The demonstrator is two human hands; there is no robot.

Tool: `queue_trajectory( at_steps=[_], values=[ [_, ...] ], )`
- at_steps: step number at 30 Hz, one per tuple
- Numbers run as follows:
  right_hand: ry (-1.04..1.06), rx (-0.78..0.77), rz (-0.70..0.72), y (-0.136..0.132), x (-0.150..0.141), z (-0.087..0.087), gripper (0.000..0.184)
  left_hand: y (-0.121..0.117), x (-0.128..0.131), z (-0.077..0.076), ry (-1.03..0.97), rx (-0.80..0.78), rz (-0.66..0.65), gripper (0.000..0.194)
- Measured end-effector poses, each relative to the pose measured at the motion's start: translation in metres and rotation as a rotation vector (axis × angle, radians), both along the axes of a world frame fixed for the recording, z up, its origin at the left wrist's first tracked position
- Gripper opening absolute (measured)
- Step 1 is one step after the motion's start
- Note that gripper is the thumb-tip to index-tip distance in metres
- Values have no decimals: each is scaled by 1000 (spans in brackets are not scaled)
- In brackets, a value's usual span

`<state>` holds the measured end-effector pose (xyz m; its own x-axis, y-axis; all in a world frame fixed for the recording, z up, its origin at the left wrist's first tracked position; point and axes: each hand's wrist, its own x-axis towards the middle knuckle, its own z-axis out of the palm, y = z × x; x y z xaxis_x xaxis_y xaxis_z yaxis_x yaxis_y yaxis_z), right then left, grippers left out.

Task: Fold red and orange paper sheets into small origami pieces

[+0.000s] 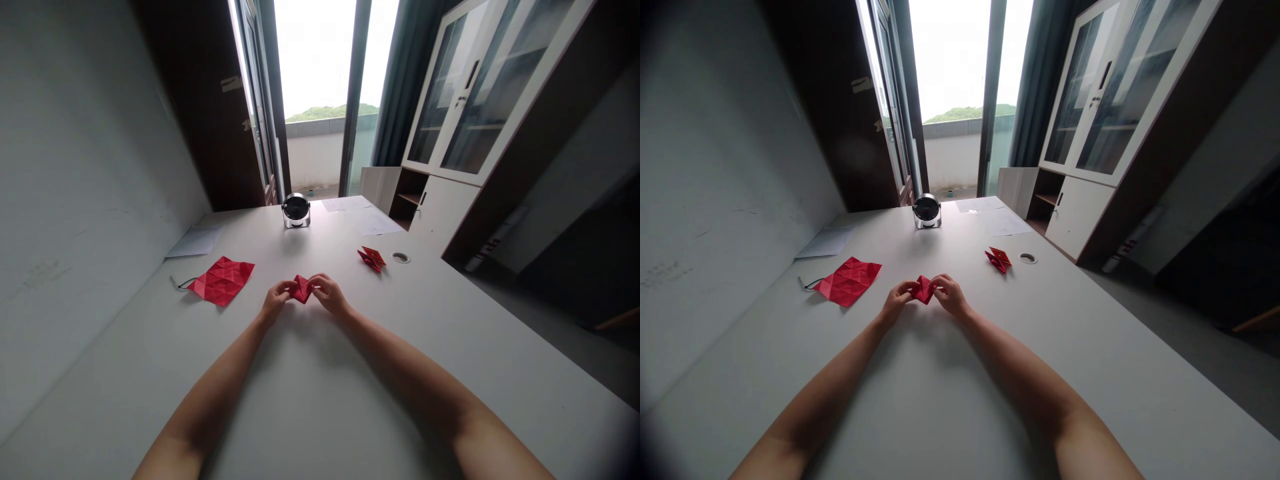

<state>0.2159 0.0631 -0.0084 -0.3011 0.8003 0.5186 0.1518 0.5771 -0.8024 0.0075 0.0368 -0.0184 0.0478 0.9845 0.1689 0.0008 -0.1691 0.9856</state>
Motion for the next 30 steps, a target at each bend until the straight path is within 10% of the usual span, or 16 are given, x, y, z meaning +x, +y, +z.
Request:
queue_trajectory(
  at_steps=[30],
  values=[
    [-97, -152, 72, 4, -2, -8, 22, -5, 4, 3, 54, 12, -73, 35]
  ],
)
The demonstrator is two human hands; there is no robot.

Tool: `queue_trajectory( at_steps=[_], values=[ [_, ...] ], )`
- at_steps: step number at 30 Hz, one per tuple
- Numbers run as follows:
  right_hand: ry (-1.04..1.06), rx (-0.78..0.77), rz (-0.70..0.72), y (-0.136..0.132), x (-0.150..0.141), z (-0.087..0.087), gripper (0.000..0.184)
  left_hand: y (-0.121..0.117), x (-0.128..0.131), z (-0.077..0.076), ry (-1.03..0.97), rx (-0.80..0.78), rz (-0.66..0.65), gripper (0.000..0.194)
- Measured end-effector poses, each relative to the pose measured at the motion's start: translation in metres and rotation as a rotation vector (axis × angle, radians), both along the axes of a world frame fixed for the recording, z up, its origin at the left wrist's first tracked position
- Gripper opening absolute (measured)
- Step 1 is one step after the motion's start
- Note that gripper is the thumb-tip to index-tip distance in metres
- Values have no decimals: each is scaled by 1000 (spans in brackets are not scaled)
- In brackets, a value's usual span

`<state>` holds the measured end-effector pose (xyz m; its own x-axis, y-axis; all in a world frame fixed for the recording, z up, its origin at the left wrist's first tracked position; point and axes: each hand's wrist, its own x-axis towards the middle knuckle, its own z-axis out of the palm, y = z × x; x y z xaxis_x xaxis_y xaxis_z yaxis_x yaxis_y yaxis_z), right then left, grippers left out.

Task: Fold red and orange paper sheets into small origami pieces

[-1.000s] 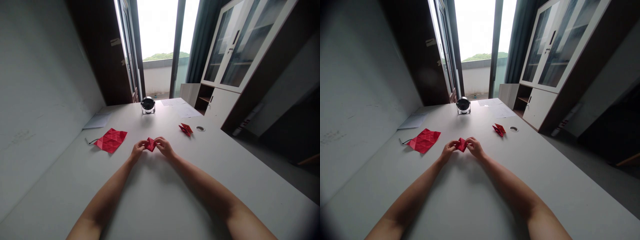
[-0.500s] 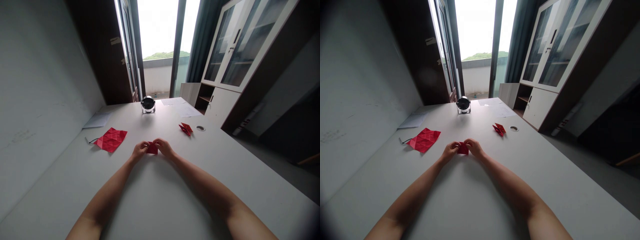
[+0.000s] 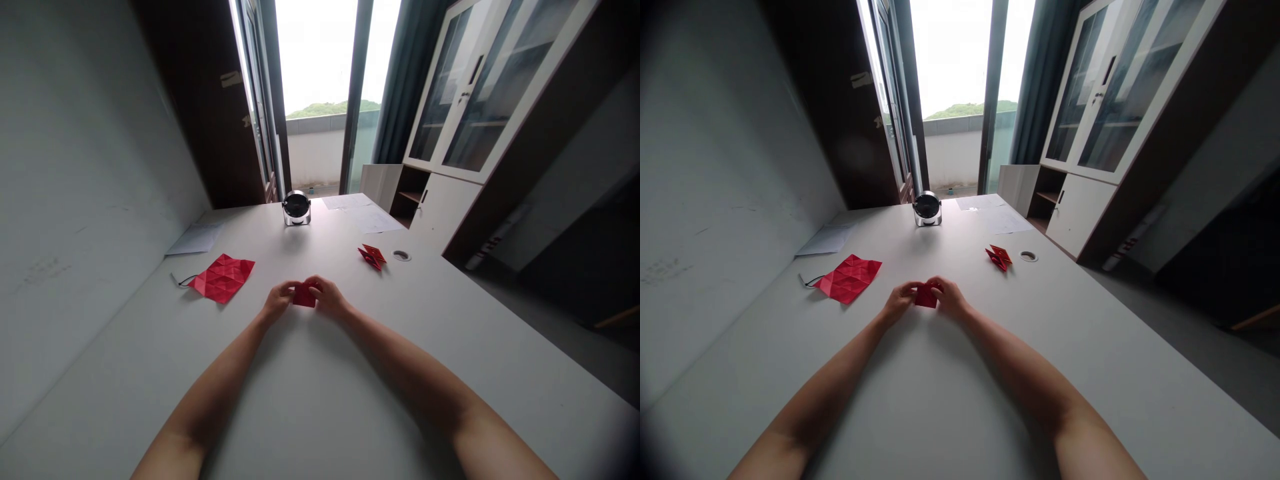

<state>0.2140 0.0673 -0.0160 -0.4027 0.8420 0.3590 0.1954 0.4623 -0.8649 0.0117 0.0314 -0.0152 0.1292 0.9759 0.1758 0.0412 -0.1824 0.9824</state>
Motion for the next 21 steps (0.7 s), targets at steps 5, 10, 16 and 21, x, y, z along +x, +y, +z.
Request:
queue_trajectory(
  at_steps=[5, 10, 16, 21],
  values=[
    [-108, 98, -42, 0, -1, -3, 20, 2, 0, -3, 168, 87, 60, 34],
    [-175, 122, -160, 4, 2, -8, 23, 1, 2, -1, 357, 164, 131, 41],
    [-302, 164, -314, 10, 11, -10, 16, -6, 0, 4, 714, 354, 84, 41],
    [-464, 247, -334, 12, 13, -13, 7, -7, 0, 3, 903, 390, -1, 40]
  ],
)
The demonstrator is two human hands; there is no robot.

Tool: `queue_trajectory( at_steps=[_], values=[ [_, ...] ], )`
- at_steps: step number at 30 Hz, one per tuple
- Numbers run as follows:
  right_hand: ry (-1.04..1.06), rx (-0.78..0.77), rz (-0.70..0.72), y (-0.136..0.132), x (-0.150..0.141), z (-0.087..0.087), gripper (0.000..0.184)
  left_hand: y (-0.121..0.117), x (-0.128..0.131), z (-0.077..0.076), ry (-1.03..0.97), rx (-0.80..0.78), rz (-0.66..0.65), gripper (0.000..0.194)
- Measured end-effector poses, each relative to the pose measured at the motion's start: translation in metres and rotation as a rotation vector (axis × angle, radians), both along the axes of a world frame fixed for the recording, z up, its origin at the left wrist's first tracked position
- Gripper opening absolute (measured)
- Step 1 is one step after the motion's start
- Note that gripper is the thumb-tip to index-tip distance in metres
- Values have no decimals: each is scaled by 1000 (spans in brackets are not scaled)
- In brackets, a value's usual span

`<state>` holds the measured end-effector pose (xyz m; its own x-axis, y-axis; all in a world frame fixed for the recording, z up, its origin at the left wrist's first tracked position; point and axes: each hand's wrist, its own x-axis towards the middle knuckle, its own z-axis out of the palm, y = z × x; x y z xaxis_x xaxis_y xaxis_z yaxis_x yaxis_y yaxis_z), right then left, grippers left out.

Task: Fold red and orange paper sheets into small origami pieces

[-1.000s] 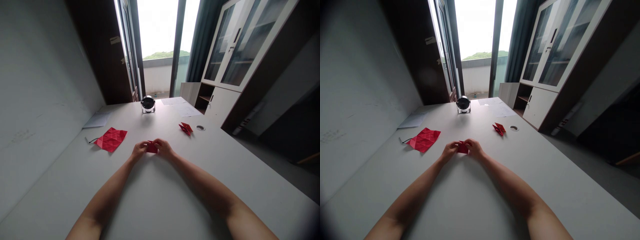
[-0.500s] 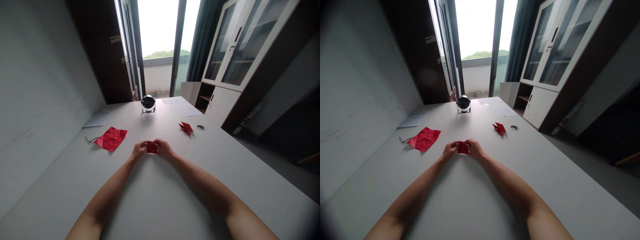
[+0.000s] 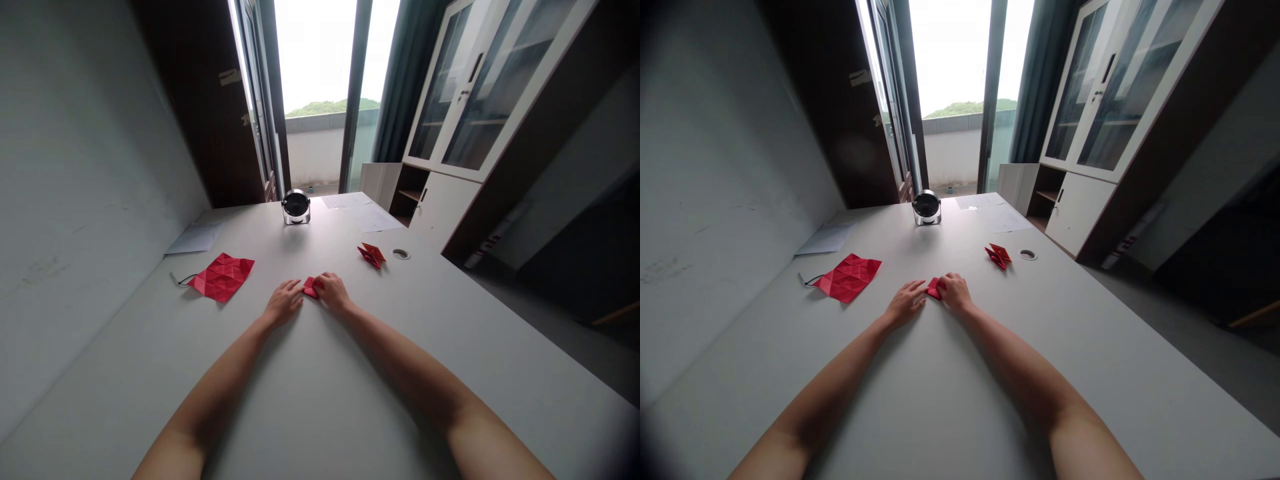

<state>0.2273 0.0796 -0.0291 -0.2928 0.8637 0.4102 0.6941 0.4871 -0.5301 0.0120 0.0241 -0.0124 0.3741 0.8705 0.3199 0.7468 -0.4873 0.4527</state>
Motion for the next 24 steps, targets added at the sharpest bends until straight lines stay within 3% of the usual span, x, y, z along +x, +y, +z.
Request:
queue_trajectory(
  at_steps=[4, 7, 10, 17, 24],
  values=[
    [-48, 29, 39, 0, -1, -3, 20, 1, 0, 0, 57, -33, -37, 43],
    [-141, 46, 189, 2, 2, -6, 40, 3, -2, 0, 52, -38, -67, 44],
    [-244, 10, 285, 7, 8, -6, 42, 4, -4, -1, 61, -16, -72, 45],
    [-460, -63, 184, 11, 23, 2, 49, -1, -2, 3, 223, 12, -139, 46],
    [-504, -107, 187, 10, 21, 6, 49, -1, -1, 4, 306, -30, -111, 49]
  ],
)
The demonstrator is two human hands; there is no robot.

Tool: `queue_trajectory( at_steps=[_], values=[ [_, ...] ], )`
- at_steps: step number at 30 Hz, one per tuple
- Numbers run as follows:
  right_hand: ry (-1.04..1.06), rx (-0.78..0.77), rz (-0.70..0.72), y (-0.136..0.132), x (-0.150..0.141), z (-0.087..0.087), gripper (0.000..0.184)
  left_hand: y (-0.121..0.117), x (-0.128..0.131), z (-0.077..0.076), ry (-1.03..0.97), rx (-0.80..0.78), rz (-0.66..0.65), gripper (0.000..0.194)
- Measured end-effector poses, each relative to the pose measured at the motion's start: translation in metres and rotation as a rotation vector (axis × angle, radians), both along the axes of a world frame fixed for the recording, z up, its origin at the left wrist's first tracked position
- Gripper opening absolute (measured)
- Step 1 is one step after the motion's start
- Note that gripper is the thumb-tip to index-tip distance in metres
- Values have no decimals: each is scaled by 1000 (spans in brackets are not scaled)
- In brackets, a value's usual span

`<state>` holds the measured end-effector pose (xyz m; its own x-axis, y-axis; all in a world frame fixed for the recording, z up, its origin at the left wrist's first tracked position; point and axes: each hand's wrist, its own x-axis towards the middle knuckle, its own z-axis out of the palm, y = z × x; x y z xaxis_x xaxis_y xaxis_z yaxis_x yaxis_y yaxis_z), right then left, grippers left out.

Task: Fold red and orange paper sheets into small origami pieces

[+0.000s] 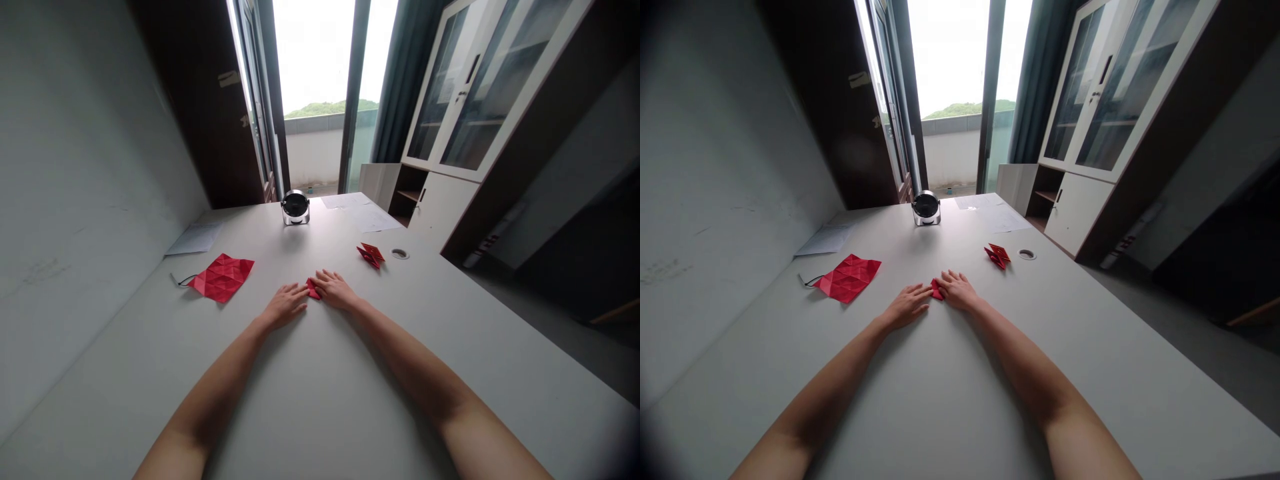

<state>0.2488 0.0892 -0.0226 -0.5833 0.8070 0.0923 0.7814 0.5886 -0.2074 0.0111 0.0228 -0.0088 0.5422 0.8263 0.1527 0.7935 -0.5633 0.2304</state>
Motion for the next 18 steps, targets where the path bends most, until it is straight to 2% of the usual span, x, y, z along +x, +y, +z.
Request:
queue_trajectory(
  at_steps=[4, 7, 9, 14, 18],
  values=[
    [8, 3, -66, 8, 12, 0, 48, 1, 0, 1, -14, 5, 1, 46],
    [73, 73, -148, 14, 21, -4, 41, 0, 1, 3, -38, 19, 7, 47],
    [145, 108, -147, 17, 24, -7, 37, -1, 1, 3, -61, 36, 30, 45],
    [350, 103, 49, 17, 17, -9, 45, 0, -2, 2, -159, 53, 136, 38],
    [385, 115, 164, 7, 9, -5, 32, 1, -6, 1, -247, 35, 163, 34]
  ],
)
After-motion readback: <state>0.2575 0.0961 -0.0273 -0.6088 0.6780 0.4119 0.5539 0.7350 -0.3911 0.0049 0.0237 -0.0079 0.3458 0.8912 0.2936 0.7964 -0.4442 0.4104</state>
